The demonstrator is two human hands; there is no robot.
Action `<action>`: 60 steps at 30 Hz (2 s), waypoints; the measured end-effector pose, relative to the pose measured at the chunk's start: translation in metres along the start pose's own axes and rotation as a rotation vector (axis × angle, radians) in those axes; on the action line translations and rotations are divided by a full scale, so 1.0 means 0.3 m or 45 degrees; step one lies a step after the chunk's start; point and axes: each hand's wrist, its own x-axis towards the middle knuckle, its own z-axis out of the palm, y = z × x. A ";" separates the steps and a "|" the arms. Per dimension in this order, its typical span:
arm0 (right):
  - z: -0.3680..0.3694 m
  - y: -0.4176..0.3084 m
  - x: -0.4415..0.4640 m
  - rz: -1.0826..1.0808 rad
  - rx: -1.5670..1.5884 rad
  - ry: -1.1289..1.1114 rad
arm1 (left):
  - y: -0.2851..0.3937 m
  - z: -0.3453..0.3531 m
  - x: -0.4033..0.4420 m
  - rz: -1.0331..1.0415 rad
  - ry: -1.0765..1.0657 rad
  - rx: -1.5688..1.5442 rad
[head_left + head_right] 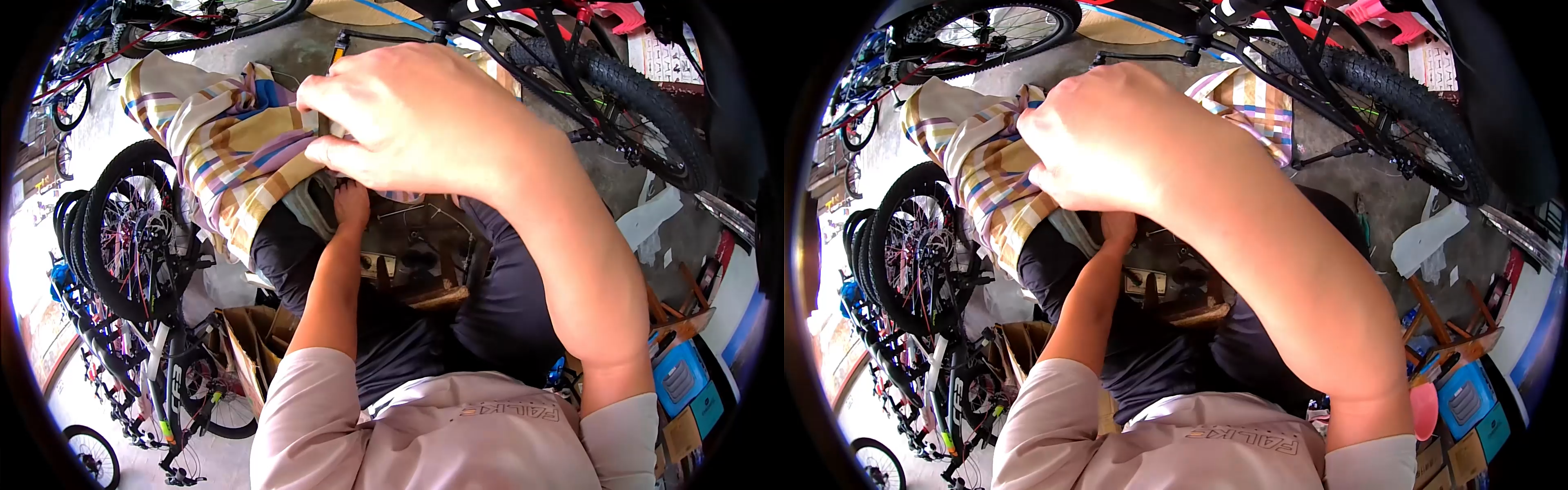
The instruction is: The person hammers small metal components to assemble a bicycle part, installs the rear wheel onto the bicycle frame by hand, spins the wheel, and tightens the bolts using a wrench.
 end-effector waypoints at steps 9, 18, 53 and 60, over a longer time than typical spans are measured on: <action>0.003 0.013 0.002 0.054 -0.009 -0.033 | 0.025 -0.274 0.039 0.196 -0.706 -0.181; -0.022 0.037 0.023 0.073 -0.025 0.276 | -0.170 -1.198 -0.253 0.200 -0.160 -0.893; -0.358 0.158 -0.645 0.326 0.772 1.336 | 0.503 -2.112 -0.062 0.758 0.809 -0.732; -0.205 0.417 -1.113 0.944 -0.695 1.188 | 0.769 -2.071 0.299 0.802 0.458 -0.268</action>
